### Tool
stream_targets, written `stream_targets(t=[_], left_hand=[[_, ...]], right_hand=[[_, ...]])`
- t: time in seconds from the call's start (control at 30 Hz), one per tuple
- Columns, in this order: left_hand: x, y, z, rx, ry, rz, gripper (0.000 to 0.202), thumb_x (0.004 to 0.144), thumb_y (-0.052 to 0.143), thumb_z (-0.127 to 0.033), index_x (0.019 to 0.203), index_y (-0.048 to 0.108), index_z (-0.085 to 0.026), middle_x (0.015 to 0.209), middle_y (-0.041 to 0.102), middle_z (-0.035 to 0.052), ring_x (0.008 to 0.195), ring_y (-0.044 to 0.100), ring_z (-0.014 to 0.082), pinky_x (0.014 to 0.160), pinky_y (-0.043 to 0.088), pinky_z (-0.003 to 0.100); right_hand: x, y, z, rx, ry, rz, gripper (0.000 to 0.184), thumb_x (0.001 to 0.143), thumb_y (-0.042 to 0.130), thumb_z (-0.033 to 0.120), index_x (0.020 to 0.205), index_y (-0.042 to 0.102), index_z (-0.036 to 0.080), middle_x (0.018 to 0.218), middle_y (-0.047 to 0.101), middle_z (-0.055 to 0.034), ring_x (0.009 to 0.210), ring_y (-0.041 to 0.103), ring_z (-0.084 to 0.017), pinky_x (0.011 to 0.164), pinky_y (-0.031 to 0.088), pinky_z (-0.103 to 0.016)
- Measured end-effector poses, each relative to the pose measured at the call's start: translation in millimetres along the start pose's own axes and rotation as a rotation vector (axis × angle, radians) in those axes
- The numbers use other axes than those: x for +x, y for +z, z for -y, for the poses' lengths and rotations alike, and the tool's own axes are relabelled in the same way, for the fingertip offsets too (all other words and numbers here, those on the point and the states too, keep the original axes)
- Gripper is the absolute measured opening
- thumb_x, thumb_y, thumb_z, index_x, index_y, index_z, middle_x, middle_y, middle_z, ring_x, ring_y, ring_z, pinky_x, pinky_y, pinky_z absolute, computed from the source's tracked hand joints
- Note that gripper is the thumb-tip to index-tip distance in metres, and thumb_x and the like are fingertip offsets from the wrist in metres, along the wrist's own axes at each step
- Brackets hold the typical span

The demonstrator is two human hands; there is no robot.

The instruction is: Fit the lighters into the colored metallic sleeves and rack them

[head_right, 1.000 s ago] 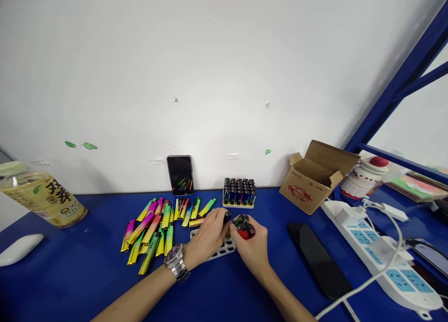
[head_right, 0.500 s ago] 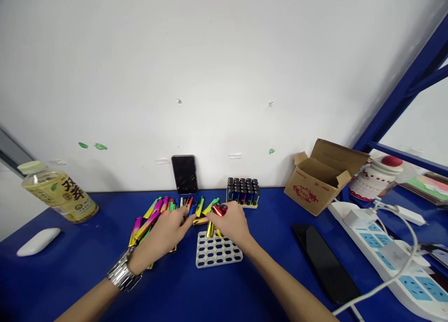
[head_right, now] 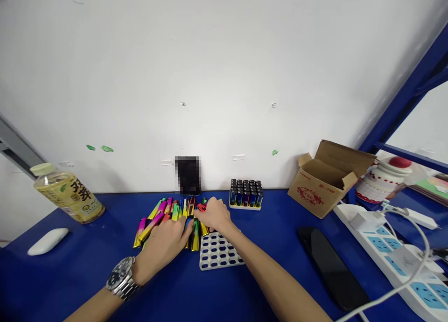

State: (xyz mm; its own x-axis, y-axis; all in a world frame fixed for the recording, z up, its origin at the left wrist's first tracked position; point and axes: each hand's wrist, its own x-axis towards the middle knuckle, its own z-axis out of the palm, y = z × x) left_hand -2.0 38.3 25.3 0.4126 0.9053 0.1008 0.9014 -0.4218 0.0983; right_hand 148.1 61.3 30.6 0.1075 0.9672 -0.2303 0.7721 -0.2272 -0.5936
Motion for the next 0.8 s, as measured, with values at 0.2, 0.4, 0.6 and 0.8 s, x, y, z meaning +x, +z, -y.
stream_targets(t=[0.2,0.4,0.6,0.8], left_hand=[[51,-16.6,26,-0.393,0.063,-0.092,0.023,0.09,0.033,-0.033,0.08,0.049,-0.021,0.074,0.063,0.0059,0.064,0.062,0.0215,0.059,0.043,0.031],[98,-24.2,42,-0.674,-0.013,-0.129,0.027,0.089,0.032,-0.04,0.092,0.051,-0.021,0.053,0.057,-0.0033,0.048,0.057,0.0165,0.047,0.04,0.025],[105,-25.2,54,-0.79,-0.076,-0.256,0.026,0.088,0.035,-0.041,0.097,0.049,-0.021,0.05,0.054,-0.0047,0.05,0.058,0.0163,0.048,0.039,0.024],[74,-24.4,62,-0.766,-0.055,-0.218,0.029,0.087,0.037,-0.047,0.095,0.052,-0.023,0.047,0.05,-0.0065,0.043,0.05,0.0138,0.044,0.034,0.022]], right_hand=[[0,-6,-12,0.149,-0.045,0.083,0.039,0.08,0.056,0.036,0.047,0.044,0.019,0.048,0.061,-0.0026,0.031,0.051,-0.011,0.041,0.044,-0.023],[-3,-9,-16,0.096,-0.025,0.075,0.041,0.076,0.059,0.032,0.045,0.035,0.022,0.039,0.05,0.0005,0.035,0.056,-0.014,0.036,0.036,-0.021],[-5,-7,-19,0.03,-0.026,0.001,0.038,0.078,0.056,0.032,0.049,0.033,0.023,0.044,0.051,-0.0003,0.045,0.061,-0.018,0.04,0.036,-0.023],[-6,-10,-21,-0.026,-0.015,0.032,0.043,0.083,0.051,0.034,0.044,0.037,0.021,0.04,0.052,-0.0005,0.038,0.057,-0.014,0.045,0.04,-0.023]])
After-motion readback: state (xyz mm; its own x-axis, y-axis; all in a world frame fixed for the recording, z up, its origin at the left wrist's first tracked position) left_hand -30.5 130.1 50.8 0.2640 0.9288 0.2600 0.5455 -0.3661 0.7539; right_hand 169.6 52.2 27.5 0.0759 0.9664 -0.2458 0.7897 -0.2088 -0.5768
